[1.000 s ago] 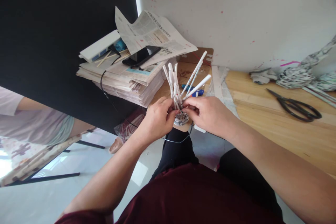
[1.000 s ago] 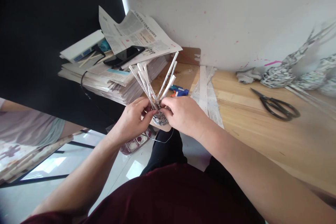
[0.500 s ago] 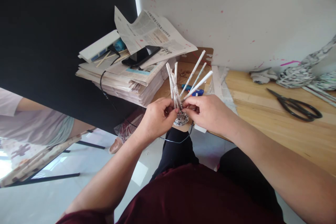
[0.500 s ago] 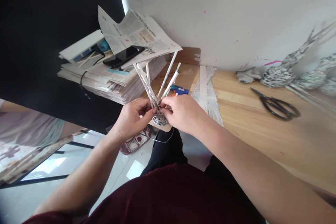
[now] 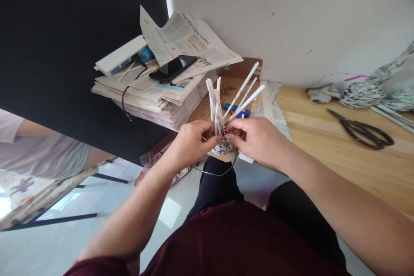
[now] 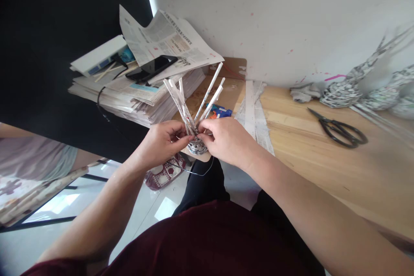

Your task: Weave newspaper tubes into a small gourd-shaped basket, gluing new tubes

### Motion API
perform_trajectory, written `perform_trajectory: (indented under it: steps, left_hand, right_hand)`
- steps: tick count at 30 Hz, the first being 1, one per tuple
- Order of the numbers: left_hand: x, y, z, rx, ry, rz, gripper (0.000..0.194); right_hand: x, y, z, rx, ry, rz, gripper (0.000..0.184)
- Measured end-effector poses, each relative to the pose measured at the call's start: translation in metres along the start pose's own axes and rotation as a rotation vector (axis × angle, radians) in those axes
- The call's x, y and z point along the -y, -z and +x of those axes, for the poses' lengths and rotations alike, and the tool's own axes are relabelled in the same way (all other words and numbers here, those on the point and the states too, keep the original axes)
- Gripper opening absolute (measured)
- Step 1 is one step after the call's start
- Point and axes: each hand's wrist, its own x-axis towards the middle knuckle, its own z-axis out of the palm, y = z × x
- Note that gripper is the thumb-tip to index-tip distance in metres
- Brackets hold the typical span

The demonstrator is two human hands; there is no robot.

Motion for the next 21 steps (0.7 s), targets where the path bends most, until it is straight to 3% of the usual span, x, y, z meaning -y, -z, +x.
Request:
perform_trajectory:
  steps: [2,4,6,7,10,13,17,21]
  left_hand:
    - [0.000,0.000,0.000,0.007,0.027,-0.013,0.022]
    - [0.000,-0.001,-0.001,0.012,0.055,-0.033,0.022]
    - [0.000,-0.002,-0.001,0.009,0.066,-0.044,0.023]
    - [0.000,-0.002,-0.002,0.004,0.062,-0.045,0.023]
    - [0.001,-0.004,-0.002,-0.027,0.034,-0.029,0.026]
    - [0.002,-0.007,-0.002,-0.050,0.010,0.002,0.027]
    - [0.002,-0.008,-0.003,-0.055,0.010,0.004,0.027]
    - [0.001,-0.009,-0.005,-0.074,0.004,0.000,0.025]
  right_hand:
    - [-0.002,0.000,-0.005,-0.086,0.037,0.046,0.012]
    - [-0.008,-0.001,-0.012,-0.267,0.023,0.088,0.016]
    - [-0.018,-0.004,-0.019,-0.431,-0.068,0.096,0.013]
    - [-0.024,-0.005,-0.023,-0.444,-0.122,0.083,0.012]
    - [-0.042,-0.008,-0.028,-0.294,-0.220,-0.001,0.013]
    - [-0.054,-0.009,-0.024,-0.293,-0.294,-0.100,0.018]
    - [-0.058,-0.010,-0.005,-0.085,-0.413,-0.221,0.027]
    - [-0.057,-0.018,0.022,0.011,-0.422,-0.233,0.040]
